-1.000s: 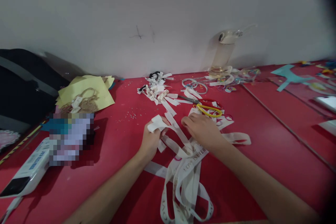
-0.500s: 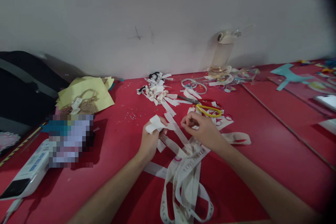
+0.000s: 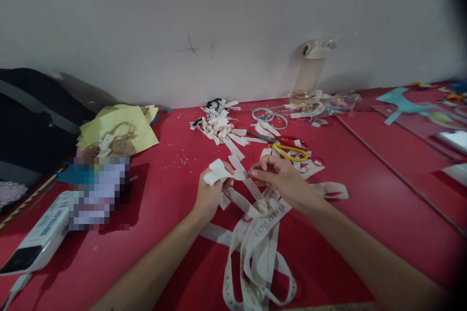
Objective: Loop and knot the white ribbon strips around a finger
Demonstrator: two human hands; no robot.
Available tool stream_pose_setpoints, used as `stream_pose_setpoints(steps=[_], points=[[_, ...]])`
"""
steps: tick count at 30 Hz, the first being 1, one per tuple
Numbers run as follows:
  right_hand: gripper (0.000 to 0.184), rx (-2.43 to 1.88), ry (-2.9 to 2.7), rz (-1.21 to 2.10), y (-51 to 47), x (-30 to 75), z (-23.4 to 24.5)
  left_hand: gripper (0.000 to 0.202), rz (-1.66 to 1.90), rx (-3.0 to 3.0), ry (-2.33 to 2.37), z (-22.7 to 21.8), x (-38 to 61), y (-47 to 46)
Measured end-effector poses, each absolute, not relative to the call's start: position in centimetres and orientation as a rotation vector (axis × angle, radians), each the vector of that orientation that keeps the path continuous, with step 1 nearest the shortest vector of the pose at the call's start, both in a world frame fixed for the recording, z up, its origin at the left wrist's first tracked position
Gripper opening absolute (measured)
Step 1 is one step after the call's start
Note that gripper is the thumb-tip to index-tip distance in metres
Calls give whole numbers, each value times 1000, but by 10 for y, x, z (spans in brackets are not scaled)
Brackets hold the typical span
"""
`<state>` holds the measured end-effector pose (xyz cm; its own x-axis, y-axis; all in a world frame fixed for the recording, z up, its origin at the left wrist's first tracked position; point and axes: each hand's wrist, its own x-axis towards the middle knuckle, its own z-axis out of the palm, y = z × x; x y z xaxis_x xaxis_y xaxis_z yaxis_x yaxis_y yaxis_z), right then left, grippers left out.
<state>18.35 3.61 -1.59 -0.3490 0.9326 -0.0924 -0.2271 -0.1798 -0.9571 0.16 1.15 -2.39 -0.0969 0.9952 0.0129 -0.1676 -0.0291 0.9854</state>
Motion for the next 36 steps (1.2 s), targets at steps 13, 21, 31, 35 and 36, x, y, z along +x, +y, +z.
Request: stream_pose_setpoints(steps=[13,21,31,35,36], points=[[22,-964,-1197,1733,34,178,-17,12,1383,1062,1131,-28,1,13],[18,-936,-1399,1377,41,179,-26,12,1341,1073,1075,-24,3,13],[16,-1016,-1602,875,38,183,-25,28,1128,1007,982,-19,4,14],[13,-1031,-1557,772,39,186,-25,37,949,992,927,-17,3,11],[12,-1035,-1570,735,39,187,-24,39,899,998,926,-17,2,11]])
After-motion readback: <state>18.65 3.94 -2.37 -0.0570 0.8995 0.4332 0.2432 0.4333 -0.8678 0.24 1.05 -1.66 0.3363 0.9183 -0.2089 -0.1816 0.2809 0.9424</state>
